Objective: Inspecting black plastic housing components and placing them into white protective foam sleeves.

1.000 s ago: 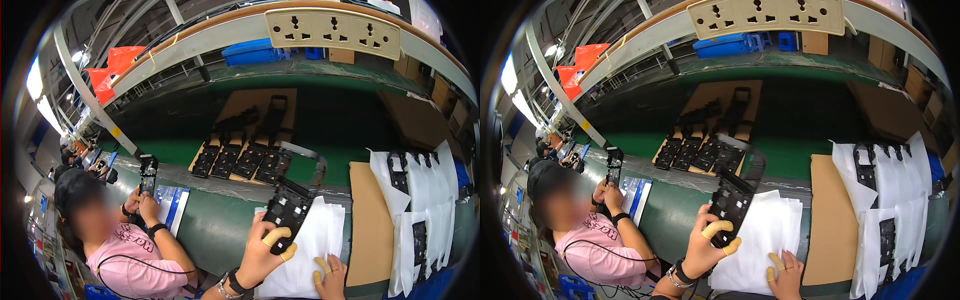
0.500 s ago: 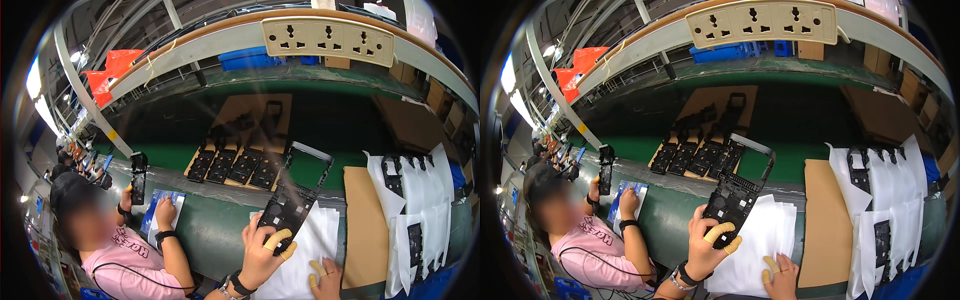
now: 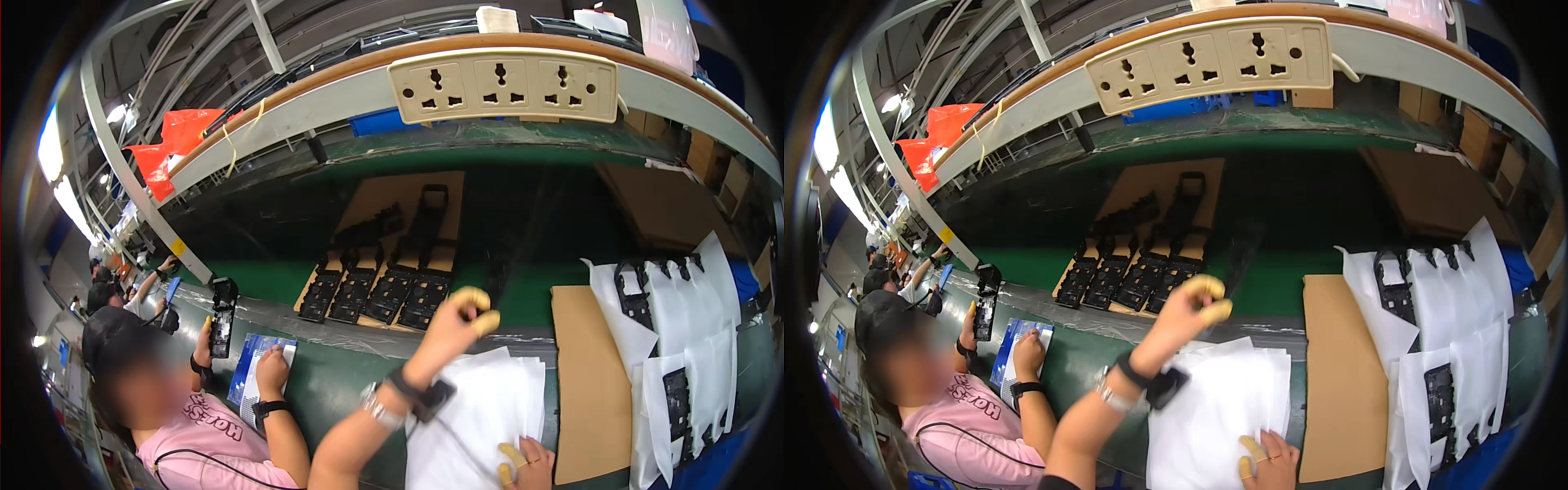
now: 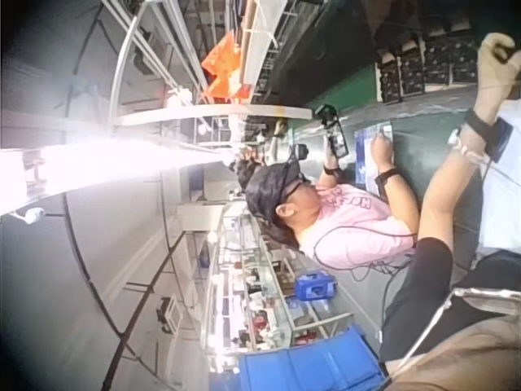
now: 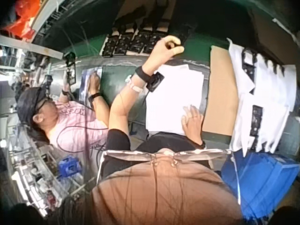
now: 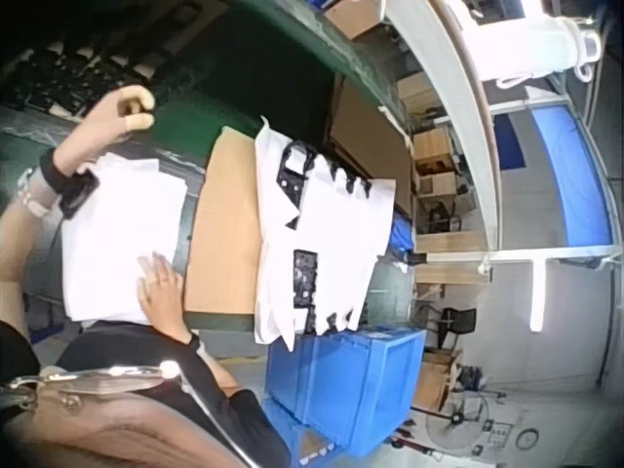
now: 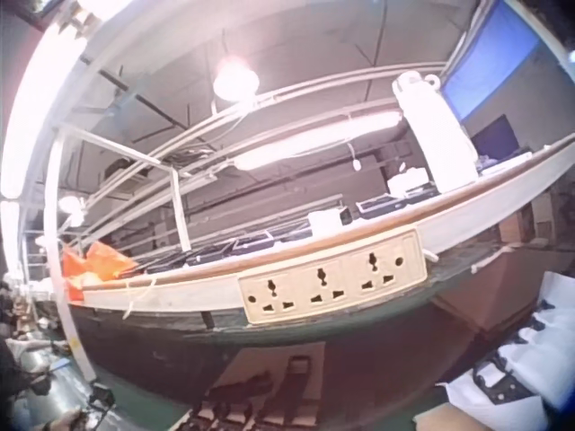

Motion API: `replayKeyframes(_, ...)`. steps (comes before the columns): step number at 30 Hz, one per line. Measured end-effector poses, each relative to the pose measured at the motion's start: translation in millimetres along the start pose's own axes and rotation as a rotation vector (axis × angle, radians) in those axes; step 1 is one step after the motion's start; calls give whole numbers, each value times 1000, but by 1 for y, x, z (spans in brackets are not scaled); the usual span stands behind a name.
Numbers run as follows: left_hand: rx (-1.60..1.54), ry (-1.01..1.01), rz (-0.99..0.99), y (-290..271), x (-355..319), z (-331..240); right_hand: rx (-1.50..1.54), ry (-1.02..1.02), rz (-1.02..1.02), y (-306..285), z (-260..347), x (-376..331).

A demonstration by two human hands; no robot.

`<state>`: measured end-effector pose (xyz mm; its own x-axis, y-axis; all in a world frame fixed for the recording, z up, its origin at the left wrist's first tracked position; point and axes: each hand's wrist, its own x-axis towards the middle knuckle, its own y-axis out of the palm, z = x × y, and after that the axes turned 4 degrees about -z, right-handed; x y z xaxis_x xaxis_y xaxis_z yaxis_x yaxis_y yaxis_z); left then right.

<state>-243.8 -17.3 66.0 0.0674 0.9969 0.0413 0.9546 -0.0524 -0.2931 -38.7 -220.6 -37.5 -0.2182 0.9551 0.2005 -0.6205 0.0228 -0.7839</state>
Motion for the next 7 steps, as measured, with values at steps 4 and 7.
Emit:
replayKeyframes(4, 663, 240, -423, -3, 115, 10, 36, -25, 59, 8, -13, 2)
replayKeyframes(7, 769, 47, -477, -5, 180, 20, 52, -25, 116, 24, -24, -10)
